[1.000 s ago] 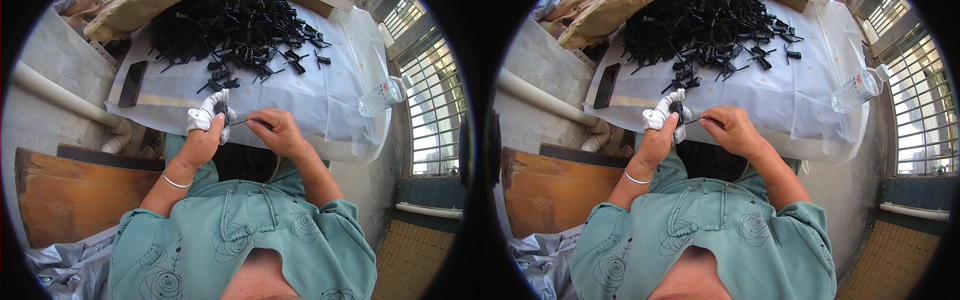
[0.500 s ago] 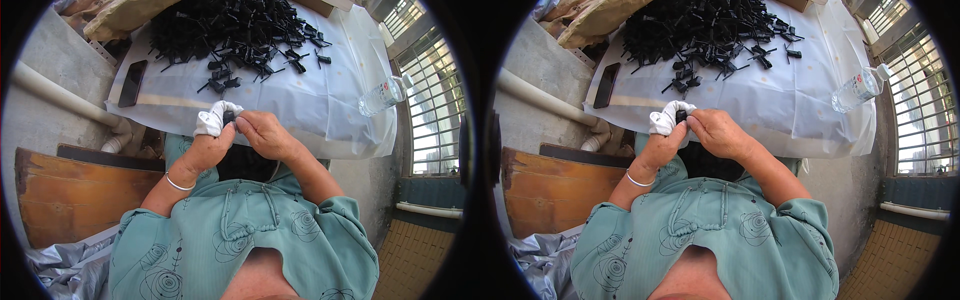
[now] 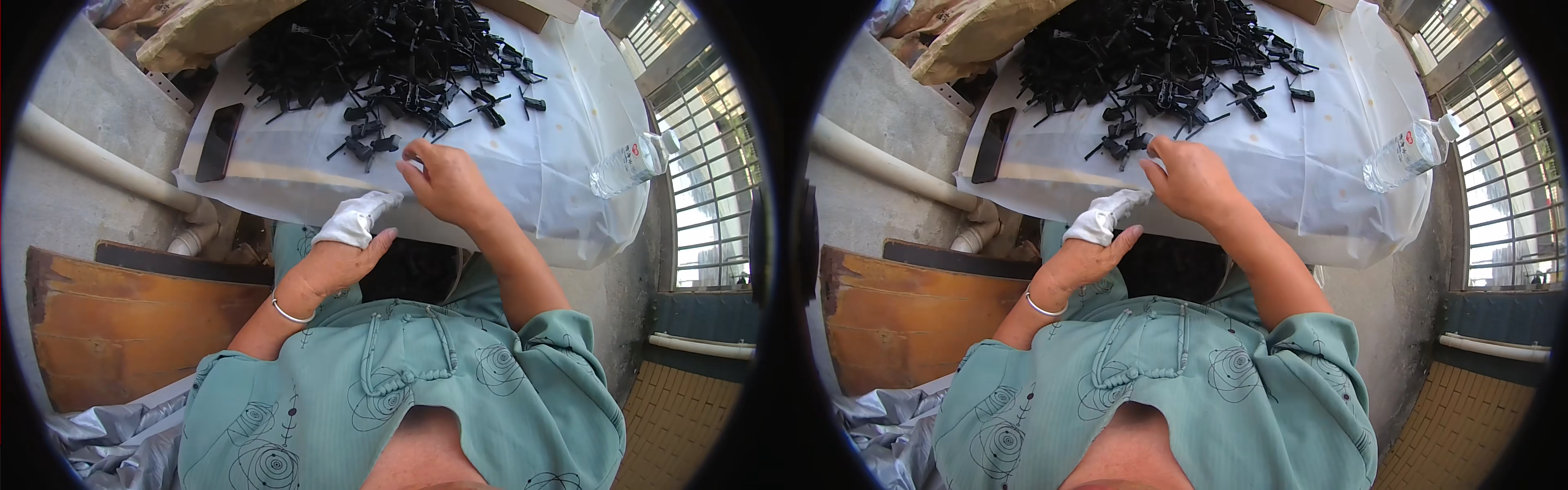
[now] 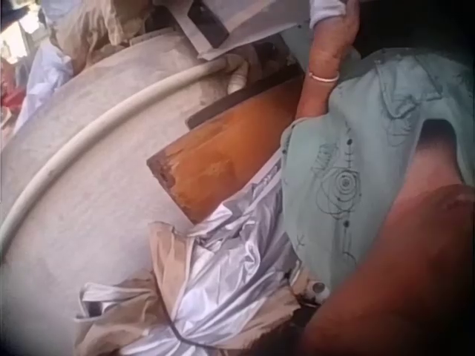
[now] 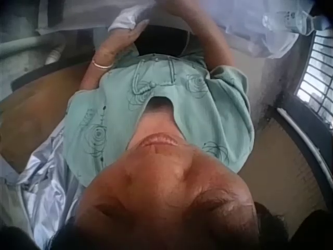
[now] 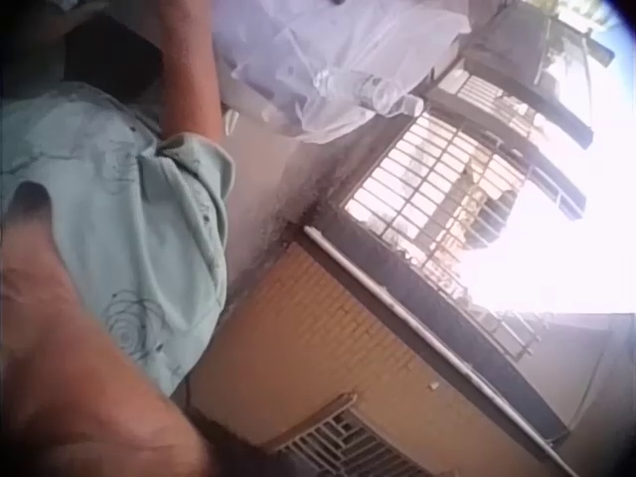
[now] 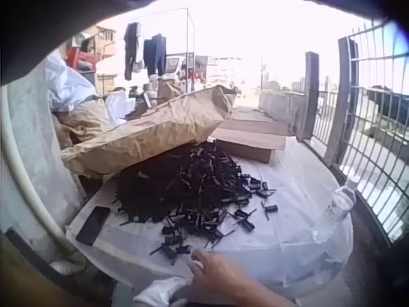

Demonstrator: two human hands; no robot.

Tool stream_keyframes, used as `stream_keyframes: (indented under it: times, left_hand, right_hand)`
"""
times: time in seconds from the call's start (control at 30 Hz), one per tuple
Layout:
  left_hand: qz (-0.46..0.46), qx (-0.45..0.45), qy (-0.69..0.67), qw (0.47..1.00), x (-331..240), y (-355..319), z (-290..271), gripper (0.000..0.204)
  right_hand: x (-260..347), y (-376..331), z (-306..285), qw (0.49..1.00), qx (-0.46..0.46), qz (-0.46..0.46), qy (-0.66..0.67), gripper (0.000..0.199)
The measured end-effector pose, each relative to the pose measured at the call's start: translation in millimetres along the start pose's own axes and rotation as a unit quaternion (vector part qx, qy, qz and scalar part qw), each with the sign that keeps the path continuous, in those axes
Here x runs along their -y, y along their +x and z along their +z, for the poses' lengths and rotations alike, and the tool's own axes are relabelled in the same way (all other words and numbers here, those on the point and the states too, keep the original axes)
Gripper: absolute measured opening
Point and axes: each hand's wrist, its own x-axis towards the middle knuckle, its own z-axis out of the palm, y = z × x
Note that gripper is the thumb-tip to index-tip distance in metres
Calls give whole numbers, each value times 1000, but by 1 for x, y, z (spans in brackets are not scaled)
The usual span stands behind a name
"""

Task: The person is using a white cloth to wipe or clean small black plastic components at a workbench.

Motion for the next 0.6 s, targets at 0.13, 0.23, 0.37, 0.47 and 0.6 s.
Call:
stream_keyframes:
  times: [0.13, 0.23, 0.37, 0.47, 0.6]
  left_hand:
    - [-113, -16, -133, 985, 2, 6, 3, 33]
    - [-187, -24, -250, 950, 9, 5, 3, 28]
    - [-243, -65, -421, 872, 16, 5, 0, 23]
    - [-280, -79, -540, 790, 7, 13, 1, 19]
    - [-317, 12, -680, 661, 3, 17, -9, 16]
  right_hand:
    - [-7, 27, 30, 995, -15, -2, -100, 24]
    - [-18, 27, 32, 981, 60, 66, -174, 27]
    - [-26, -7, 14, 994, 29, 43, -94, 23]
    - [-15, -27, 4, 998, -11, -57, -30, 20]
    - [10, -36, -11, 983, 43, -174, -39, 24]
